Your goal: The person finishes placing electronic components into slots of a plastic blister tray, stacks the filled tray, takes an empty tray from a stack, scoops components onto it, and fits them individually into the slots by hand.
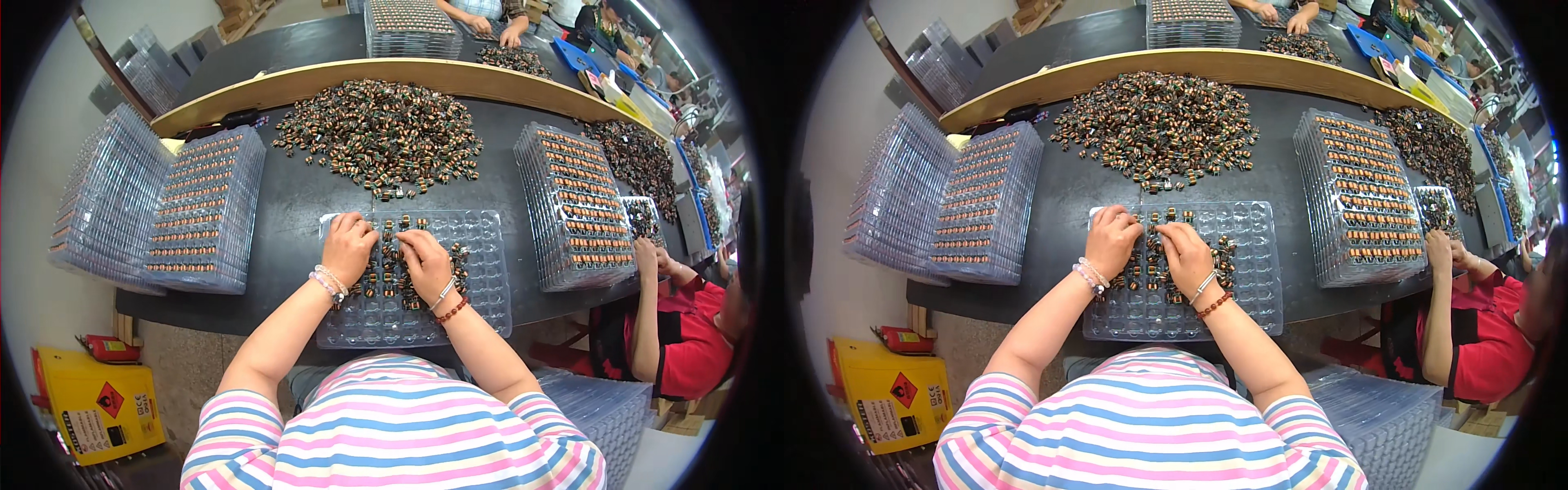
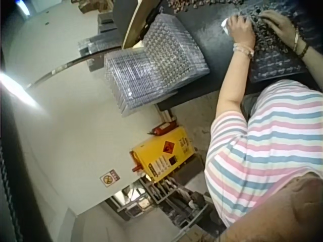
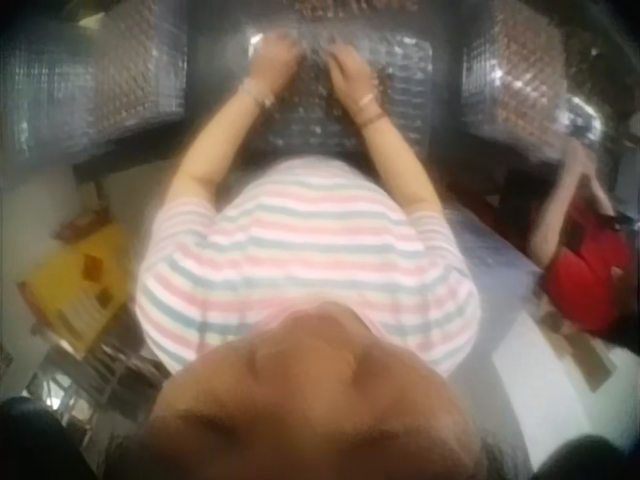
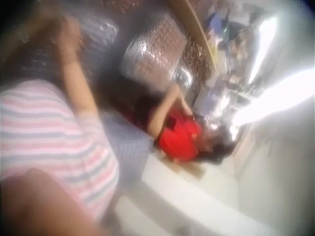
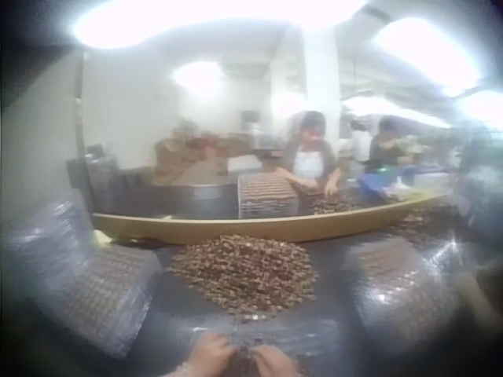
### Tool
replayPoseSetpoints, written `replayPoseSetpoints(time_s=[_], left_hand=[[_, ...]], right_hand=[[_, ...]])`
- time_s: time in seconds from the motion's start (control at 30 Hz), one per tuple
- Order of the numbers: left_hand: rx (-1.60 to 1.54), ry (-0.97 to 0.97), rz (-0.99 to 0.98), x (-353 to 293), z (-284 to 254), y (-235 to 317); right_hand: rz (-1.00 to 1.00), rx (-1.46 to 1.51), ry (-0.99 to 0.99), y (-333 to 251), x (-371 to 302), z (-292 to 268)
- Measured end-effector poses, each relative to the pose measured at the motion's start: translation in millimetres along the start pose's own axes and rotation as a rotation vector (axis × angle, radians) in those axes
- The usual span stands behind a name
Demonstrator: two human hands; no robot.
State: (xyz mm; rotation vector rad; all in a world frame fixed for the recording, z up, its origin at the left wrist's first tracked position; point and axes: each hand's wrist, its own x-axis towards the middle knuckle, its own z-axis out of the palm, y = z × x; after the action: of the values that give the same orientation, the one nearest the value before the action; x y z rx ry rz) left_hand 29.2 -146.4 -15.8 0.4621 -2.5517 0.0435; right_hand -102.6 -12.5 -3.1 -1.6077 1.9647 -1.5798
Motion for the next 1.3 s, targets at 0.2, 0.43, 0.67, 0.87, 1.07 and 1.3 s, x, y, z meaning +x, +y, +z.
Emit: replayPoseSetpoints(time_s=[0.2, 0.43, 0.67, 0.87, 1.07, 1.3], left_hand=[[-0.313, 0.0, -0.22, 6.0, 13.1, 5.8], [-0.435, -0.153, -0.138, 18.1, 1.2, 2.4], [-0.373, -0.037, -0.009, 12.6, 7.9, -6.0], [-0.38, -0.014, 0.047, 9.8, 9.9, 4.6], [-0.557, -0.147, -0.525, 21.0, 7.8, 18.0], [-0.66, -0.174, -0.508, 15.0, -12.8, 14.4]], right_hand=[[0.022, -0.008, -0.001, 0.7, -1.3, 0.7], [-0.02, -0.023, 0.033, 0.1, -3.2, 2.6], [-0.017, -0.032, 0.02, -1.4, 0.9, 0.5], [-0.049, -0.071, 0.021, -3.4, 0.5, -0.2], [-0.055, -0.066, 0.065, 0.1, 0.8, 0.5], [0.115, 0.025, 0.112, 2.1, -2.8, 0.2]])
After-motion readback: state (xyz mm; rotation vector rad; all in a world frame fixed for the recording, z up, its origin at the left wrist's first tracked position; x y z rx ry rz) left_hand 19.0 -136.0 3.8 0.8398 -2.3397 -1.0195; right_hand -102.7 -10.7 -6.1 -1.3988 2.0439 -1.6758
